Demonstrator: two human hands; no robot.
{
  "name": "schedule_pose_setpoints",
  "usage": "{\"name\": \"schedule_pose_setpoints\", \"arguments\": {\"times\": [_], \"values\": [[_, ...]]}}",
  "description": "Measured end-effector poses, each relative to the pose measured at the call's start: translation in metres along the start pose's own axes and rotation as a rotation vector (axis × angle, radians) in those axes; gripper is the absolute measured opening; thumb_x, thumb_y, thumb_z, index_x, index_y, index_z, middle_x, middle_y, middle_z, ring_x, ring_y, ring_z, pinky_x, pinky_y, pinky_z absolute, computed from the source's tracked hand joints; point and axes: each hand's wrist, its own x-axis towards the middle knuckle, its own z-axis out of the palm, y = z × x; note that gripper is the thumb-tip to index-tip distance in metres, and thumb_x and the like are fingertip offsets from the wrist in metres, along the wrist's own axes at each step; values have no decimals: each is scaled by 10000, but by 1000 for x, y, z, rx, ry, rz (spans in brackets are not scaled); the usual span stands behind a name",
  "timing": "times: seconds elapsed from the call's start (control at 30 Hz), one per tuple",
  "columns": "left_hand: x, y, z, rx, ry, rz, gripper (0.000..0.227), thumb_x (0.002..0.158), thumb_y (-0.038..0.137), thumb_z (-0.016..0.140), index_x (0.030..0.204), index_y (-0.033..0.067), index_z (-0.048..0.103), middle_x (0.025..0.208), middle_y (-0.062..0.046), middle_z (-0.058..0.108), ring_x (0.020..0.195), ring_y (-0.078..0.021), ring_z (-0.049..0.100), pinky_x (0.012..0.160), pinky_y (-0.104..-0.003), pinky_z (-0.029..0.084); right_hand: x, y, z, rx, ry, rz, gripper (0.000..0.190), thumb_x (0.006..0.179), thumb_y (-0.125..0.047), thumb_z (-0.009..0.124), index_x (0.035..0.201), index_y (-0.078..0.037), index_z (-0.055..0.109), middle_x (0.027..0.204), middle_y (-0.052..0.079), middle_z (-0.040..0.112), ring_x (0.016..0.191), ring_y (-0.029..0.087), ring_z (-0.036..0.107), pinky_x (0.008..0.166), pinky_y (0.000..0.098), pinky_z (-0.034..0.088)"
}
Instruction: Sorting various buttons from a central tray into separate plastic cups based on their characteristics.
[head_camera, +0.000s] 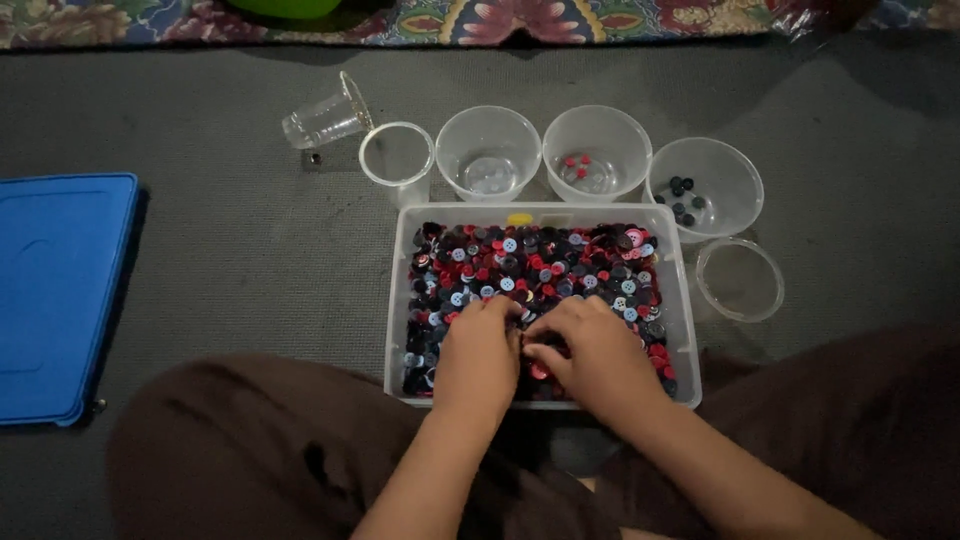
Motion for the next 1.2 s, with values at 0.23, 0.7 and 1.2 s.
{"name": "schedule_pose_setpoints", "arguments": {"times": [0.23, 0.7, 1.2], "values": [[-7, 2, -14, -21, 12, 35, 109, 952, 229, 676, 1033, 194, 740, 967, -88, 716, 991, -345, 737, 825, -450, 618, -1, 16, 4, -13, 69, 95, 133, 887, -305, 746, 970, -212, 792, 877, 21, 750, 921, 259, 690, 833, 369, 564], [-9, 6, -15, -657, 116, -182, 179, 909, 205, 751, 1079, 193, 805, 918, -91, 819, 871, -217, 777, 806, -348, 600, 2, 6, -11, 319, 110, 439, 144, 908, -250, 747, 1007, -177, 821, 794, 69, 809, 778, 241, 779, 684, 349, 600], [3, -3, -5, -1045, 110, -290, 282, 919, 149, 726, 1188, 93, 792, 926, -140, 771, 808, -165, 691, 733, -282, 607, 7, 8, -12, 837, 74, 528, 307, 1004, -108, 559, 1221, -16, 756, 997, 240, 785, 843, 217, 714, 777, 312, 621]]}}
